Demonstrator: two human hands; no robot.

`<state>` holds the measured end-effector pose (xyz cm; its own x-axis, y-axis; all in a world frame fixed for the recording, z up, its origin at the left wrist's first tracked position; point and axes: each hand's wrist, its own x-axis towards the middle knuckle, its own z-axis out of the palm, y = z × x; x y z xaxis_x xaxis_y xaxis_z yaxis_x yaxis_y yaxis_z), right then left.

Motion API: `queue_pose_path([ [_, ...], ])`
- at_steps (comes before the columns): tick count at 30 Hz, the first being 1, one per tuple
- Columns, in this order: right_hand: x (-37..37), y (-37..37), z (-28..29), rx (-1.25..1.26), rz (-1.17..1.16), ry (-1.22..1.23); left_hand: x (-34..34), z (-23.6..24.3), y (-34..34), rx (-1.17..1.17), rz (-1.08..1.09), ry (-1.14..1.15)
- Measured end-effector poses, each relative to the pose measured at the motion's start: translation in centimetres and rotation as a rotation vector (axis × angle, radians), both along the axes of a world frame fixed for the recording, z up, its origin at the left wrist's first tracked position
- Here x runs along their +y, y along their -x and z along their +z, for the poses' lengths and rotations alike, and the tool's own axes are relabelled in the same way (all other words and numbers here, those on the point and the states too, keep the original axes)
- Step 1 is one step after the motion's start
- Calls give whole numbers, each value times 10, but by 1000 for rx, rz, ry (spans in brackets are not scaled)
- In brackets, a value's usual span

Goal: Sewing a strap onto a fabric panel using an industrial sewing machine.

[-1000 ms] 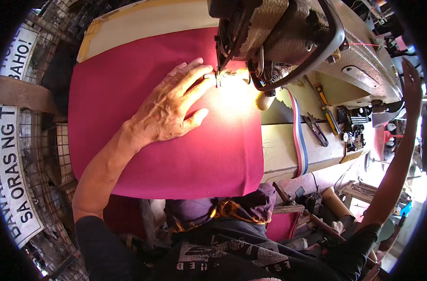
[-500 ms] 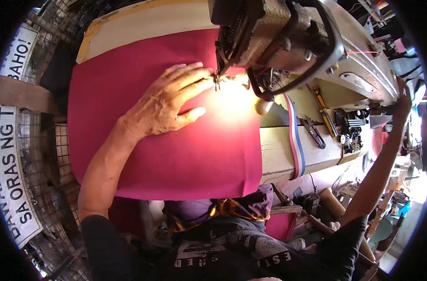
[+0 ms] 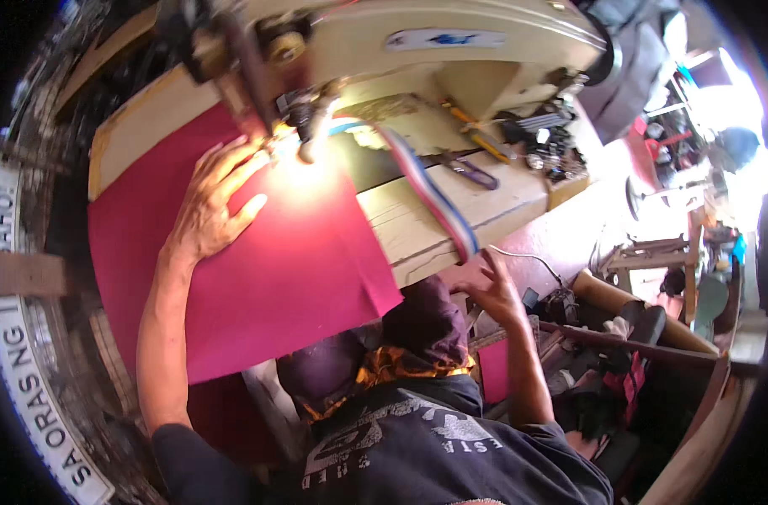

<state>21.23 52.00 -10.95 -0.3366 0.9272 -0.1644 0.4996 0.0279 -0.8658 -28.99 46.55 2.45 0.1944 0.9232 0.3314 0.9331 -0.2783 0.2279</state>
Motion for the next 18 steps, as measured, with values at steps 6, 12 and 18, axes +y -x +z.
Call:
queue_pose_path([
  [6, -21, 61, 48, -48, 358, -65, 0, 9, -5, -45, 5, 34],
  [12, -100, 98, 91, 805, 247, 1033, -1, 7, -5, -23, 3, 9],
  [18, -108, 146, 87, 706, 425, 899, -6, 6, -14, -61, 87, 3],
])
